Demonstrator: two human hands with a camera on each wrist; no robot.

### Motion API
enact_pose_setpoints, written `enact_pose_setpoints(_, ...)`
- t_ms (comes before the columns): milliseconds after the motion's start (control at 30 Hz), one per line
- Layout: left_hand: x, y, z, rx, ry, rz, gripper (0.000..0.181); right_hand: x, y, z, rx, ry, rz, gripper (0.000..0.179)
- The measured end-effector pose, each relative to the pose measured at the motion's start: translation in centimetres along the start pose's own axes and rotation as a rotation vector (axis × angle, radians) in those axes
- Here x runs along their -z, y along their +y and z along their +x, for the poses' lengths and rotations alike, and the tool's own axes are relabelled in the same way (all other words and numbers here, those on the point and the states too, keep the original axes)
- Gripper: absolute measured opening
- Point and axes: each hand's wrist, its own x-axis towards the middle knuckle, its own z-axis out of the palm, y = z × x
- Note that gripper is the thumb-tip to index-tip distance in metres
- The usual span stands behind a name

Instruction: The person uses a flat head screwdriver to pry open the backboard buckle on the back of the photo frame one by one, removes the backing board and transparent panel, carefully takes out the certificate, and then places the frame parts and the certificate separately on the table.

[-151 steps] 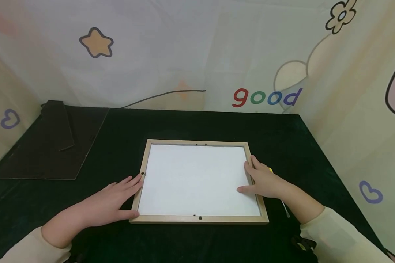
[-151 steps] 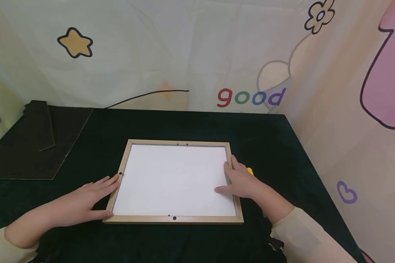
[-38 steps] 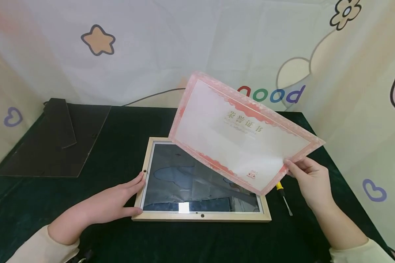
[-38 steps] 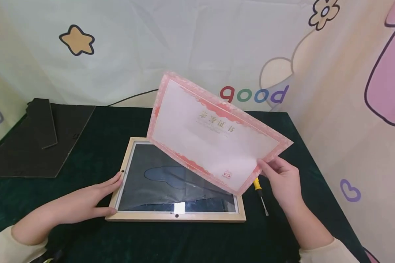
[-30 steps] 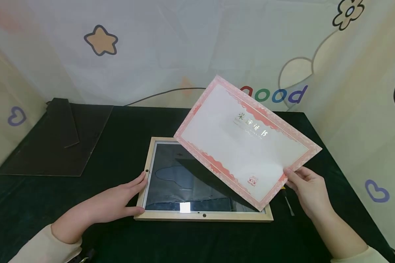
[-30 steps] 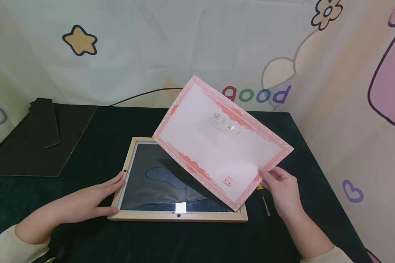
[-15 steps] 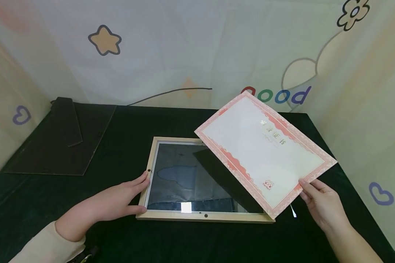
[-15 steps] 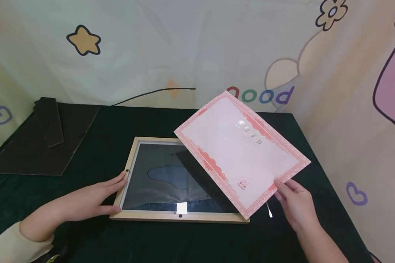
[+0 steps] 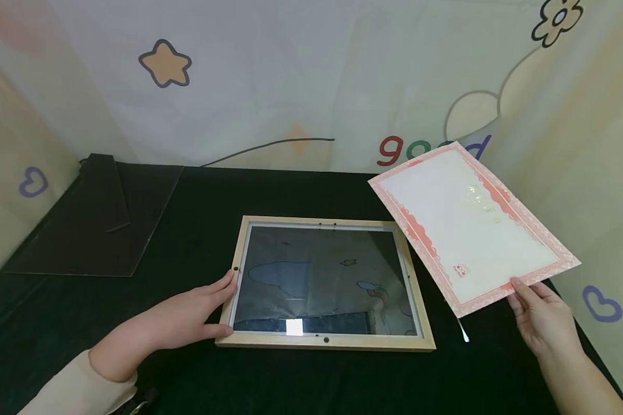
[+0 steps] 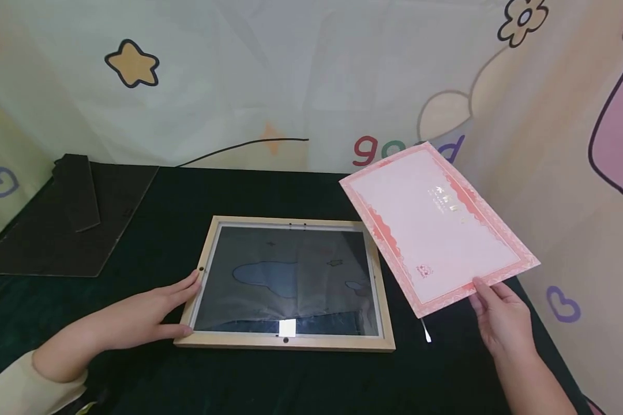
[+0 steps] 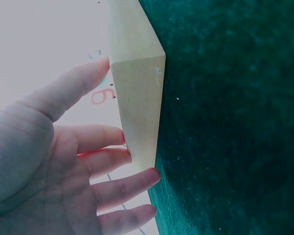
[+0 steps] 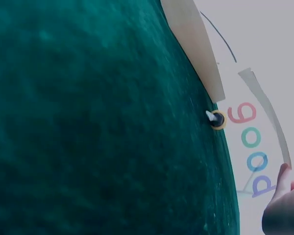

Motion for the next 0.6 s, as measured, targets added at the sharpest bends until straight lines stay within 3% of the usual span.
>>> enact_pose_setpoints(333,-0.2,0.0,-0.1,-0.001,0.004,-0.011,0.083,1.0,0.0,0.8,-0.032,0.104,0.128,0.016)
enact_pose_setpoints(600,-0.1,-0.1,0.0,-0.003,0.004,-0.010,0.083,1.2,-0.1,1.8,-0.085,0.144,0.109,0.014)
